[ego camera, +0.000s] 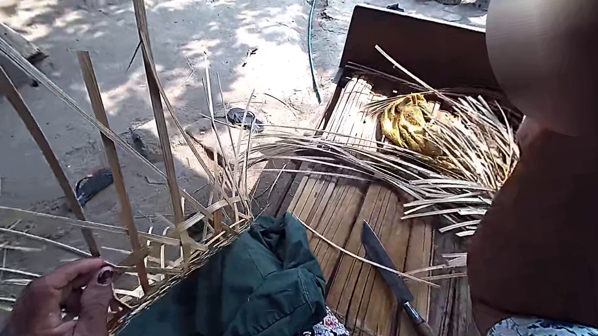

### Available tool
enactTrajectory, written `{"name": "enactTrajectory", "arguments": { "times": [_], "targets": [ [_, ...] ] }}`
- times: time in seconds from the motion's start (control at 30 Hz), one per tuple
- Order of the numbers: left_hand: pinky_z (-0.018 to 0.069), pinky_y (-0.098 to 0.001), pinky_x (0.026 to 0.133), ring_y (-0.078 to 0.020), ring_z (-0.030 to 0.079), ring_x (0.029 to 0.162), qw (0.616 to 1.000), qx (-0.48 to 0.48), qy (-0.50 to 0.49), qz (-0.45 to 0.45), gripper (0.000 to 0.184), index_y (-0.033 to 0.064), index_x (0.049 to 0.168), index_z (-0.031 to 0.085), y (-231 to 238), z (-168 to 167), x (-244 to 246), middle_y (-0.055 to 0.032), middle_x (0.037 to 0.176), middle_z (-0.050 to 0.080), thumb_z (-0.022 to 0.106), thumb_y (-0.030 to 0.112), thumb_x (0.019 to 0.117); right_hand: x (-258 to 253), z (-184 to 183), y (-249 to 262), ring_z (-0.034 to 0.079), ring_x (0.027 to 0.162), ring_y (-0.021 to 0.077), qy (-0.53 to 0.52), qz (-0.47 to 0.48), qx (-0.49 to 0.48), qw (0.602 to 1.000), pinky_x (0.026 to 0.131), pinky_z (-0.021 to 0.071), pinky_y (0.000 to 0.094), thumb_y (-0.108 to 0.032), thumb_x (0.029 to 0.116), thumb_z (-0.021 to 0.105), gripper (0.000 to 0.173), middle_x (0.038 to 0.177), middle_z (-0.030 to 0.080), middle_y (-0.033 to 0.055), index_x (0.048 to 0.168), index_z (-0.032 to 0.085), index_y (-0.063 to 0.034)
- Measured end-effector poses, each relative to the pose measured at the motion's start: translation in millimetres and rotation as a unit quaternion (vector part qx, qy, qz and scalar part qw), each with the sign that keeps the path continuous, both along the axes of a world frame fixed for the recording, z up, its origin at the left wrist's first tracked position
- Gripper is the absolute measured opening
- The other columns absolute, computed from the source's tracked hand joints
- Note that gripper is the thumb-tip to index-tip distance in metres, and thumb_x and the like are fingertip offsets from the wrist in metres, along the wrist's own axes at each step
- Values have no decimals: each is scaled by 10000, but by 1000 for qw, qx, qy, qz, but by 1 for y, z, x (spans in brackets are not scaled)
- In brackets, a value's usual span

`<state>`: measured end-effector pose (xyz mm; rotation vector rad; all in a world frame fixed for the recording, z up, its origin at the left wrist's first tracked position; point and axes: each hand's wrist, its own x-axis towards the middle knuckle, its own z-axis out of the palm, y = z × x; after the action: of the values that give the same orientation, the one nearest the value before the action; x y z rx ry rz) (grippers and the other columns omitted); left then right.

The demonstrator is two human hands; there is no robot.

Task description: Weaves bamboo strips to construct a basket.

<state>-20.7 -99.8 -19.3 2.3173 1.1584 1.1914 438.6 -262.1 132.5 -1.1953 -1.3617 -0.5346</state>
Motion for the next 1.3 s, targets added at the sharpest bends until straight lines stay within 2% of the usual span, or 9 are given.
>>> {"name": "enactTrajectory", "arguments": {
  "times": [0.13, 0.3, 0.43, 0.5, 0.67, 0.8, 0.97, 1.1, 1.3],
  "targets": [
    [514, -242, 687, -57, 598, 756, 1000, -26, 3, 7, 382, 20, 1187, 657, 5, 9, 3, -96, 986, 703, 583, 355, 1020, -19, -5, 16, 637, 1029, 104, -146, 65, -91, 983, 879, 543, 273, -122, 999, 653, 169, 1094, 667, 55, 1138, 731, -67],
    [483, -222, 641, -24, 557, 698, 998, -47, -5, 29, 315, 102, 1192, 663, 4, 12, 0, -3, 942, 683, 628, 338, 986, 26, -107, 33, 630, 1190, 331, -146, 44, -250, 956, 1065, 467, 522, -179, 1004, 614, 198, 1098, 724, 139, 1027, 773, -64],
    [506, -278, 659, -73, 584, 712, 999, -41, 2, 35, 271, 74, 1176, 658, -2, 13, -1, -22, 952, 705, 657, 251, 970, 60, -180, 10, 566, 1251, 517, -128, -57, -531, 836, 1017, 407, 730, -33, 936, 672, 179, 1196, 718, 205, 1032, 804, -108],
    [511, -282, 654, -86, 591, 718, 999, -37, 9, 33, 280, 66, 1196, 654, -5, 17, 1, -34, 979, 706, 660, 222, 963, 39, -193, 3, 567, 1248, 523, -95, -38, -613, 783, 1011, 421, 731, 30, 887, 714, 264, 1256, 690, 228, 1096, 799, -106],
    [516, -304, 688, -122, 615, 772, 999, -23, 6, 46, 300, 70, 1229, 639, -10, 22, 18, -50, 994, 715, 680, 219, 971, -78, -205, 2, 635, 1252, 281, -45, 224, -518, 825, 1020, 538, 488, -232, 921, 717, 339, 1338, 675, 111, 1242, 742, -124],
    [545, -322, 679, -145, 643, 781, 998, -22, 11, 51, 500, 96, 1441, 539, -15, 25, 31, -50, 998, 722, 678, 226, 979, -168, -221, 10, 556, 1365, 280, -77, 406, -463, 784, 1130, 463, 497, -238, 925, 726, 392, 1392, 652, 88, 1306, 709, -144],
    [529, -348, 684, -193, 632, 795, 997, -8, 26, 67, 491, 101, 1396, 617, -20, 26, 35, -85, 1021, 725, 730, 224, 935, -245, -260, 29, 601, 1315, 336, -182, 392, -394, 811, 1071, 490, 561, -238, 998, 625, 380, 1383, 659, 117, 1367, 667, -155],
    [536, -329, 711, -175, 637, 838, 998, 1, 13, 63, 506, 110, 1372, 645, -19, 23, 34, -55, 1029, 733, 763, 206, 889, -261, -287, 45, 739, 951, 281, -209, 389, -375, 815, 820, 598, 477, -92, 995, 586, 265, 994, 765, 85, 1182, 764, -152],
    [550, -374, 773, -196, 657, 869, 997, 20, 6, 68, 561, 85, 1347, 661, -15, 16, 27, -66, 1030, 735, 814, 295, 850, -239, -262, 43, 732, 872, 242, -225, 393, -383, 806, 745, 598, 426, -71, 937, 593, 186, 922, 750, 54, 1002, 756, -133]
  ]
}}
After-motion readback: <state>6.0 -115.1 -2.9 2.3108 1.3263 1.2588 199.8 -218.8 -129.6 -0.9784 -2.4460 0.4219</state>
